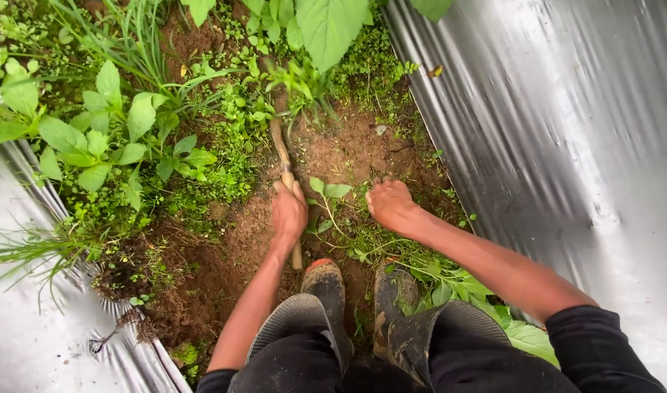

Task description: Clearing weeds from a soil patch between plastic-covered rows using a hand sickle and manual pulling.

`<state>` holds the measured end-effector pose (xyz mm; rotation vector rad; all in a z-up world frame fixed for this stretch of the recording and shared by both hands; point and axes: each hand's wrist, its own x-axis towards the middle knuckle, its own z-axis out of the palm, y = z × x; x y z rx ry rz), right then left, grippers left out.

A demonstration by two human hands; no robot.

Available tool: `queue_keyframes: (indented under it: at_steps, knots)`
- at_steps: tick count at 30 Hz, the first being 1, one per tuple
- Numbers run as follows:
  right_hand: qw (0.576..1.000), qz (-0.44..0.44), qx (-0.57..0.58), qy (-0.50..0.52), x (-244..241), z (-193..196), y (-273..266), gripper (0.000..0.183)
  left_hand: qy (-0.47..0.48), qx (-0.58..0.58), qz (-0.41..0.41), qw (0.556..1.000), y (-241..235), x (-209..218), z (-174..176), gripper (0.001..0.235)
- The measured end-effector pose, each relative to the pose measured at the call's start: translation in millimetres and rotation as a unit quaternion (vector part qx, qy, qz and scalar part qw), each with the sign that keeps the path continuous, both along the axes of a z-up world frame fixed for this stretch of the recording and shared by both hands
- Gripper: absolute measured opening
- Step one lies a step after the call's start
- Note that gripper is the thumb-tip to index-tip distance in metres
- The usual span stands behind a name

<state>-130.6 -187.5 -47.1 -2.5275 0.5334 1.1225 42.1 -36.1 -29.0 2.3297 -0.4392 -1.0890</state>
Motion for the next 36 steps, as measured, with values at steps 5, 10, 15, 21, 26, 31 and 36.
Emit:
queue_keyframes:
  at_steps: [5,10,15,21,26,31,36]
  knots:
    - [0.997,0.06,-0.031,-0.044,-12,13,4,0.038,-0.107,-0.009,-0.025,0.994,-55,35,-38,0.045]
    - [1.0,0.017,-0.013,-0.003,-3,32,5,0.034,-0.077,-0.013,-0.059,0.995,-11,-29,15,0.045]
    - [1.0,-0.001,0.004,-0.004,-8,13,14,0.036,-0.061,0.01,-0.057,0.996,28,-29,-6,0.044]
    - [1.0,0.01,-0.001,0.012,-11,20,15,0.038,-0.019,-0.042,0.064,0.997,-46,26,64,0.042]
    - [1.0,0.001,-0.009,-0.016,-13,25,14,0.036,0.034,-0.041,-0.032,0.998,-40,-14,76,0.039]
    - [0.998,-0.02,0.006,-0.056,-15,29,13,0.038,-0.052,0.017,-0.084,0.995,-19,19,-5,0.036]
    - [0.996,0.032,-0.025,-0.082,-17,40,11,0.035,-0.064,-0.037,-0.029,0.997,-60,40,-43,0.021]
